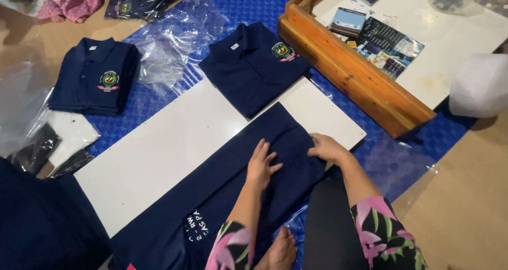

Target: Folding navy blue polo shirts using a white board as a template while sitting on the floor.

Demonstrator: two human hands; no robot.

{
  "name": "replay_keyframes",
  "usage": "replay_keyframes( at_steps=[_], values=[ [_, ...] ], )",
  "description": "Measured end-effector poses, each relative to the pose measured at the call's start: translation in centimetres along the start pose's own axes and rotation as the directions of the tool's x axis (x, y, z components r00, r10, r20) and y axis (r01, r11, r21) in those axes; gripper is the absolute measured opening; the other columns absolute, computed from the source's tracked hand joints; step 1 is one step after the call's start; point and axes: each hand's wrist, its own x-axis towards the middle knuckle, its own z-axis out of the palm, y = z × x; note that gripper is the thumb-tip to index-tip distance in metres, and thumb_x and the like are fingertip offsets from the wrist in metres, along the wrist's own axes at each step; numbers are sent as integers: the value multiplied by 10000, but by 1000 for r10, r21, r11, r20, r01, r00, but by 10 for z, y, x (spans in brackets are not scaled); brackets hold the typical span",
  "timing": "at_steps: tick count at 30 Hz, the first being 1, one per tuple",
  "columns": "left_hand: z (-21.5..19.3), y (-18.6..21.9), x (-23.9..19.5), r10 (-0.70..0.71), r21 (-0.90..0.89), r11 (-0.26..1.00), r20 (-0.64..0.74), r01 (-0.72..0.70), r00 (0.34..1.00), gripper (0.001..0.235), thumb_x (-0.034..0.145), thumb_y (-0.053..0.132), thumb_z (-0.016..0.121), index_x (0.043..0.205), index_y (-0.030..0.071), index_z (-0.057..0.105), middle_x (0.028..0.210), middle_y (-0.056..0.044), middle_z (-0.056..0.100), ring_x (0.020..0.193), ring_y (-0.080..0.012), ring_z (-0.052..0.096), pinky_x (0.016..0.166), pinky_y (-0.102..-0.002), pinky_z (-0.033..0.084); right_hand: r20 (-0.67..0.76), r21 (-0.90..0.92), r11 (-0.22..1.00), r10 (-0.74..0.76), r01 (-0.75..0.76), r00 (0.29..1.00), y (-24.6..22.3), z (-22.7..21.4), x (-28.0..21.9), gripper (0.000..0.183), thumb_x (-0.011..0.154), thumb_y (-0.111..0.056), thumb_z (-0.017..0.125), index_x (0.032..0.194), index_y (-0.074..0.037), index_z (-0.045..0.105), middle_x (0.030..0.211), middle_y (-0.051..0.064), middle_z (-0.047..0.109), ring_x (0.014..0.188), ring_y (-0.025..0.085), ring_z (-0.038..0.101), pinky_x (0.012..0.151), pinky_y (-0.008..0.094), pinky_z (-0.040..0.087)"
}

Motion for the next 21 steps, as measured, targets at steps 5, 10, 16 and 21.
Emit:
replay_keyframes(
  at_steps=[5,10,16,21],
  values=[
    [11,-1,20,-74,-26,997,-14,74,997,710,1053,498,553,1641,229,260,1708,-114,212,1533,-458,220,1060,-770,343,113,-88,978,-180,191,977,-46,9,-37,825,757,-184,680,1544,-64,466,1309,327,660,1268,498,585,1076,571,463],
    [-23,-32,15,-6,-100,995,-168,-11,986,819,1059,424,597,1666,230,82,1733,-110,78,1557,-404,190,1149,-698,315,474,-384,828,-203,409,857,-104,34,-94,864,821,-222,641,1620,-192,315,1220,215,711,1180,422,660,988,540,519],
    [-22,-23,7,88,-87,990,-219,-110,972,656,1089,188,515,1643,325,191,1614,-134,419,1405,-372,495,1090,-597,485,80,-349,831,-433,433,898,-77,60,-43,413,989,-399,592,1340,-200,677,1230,131,747,1169,341,687,975,483,527],
    [-28,-23,14,106,16,994,-251,-106,962,664,1095,172,485,1656,285,148,1581,-164,442,1350,-343,546,1041,-538,539,-149,-594,567,-775,571,615,-62,93,20,441,988,-396,622,1417,-291,616,1437,62,608,1331,287,560,1072,484,422]
  ],
)
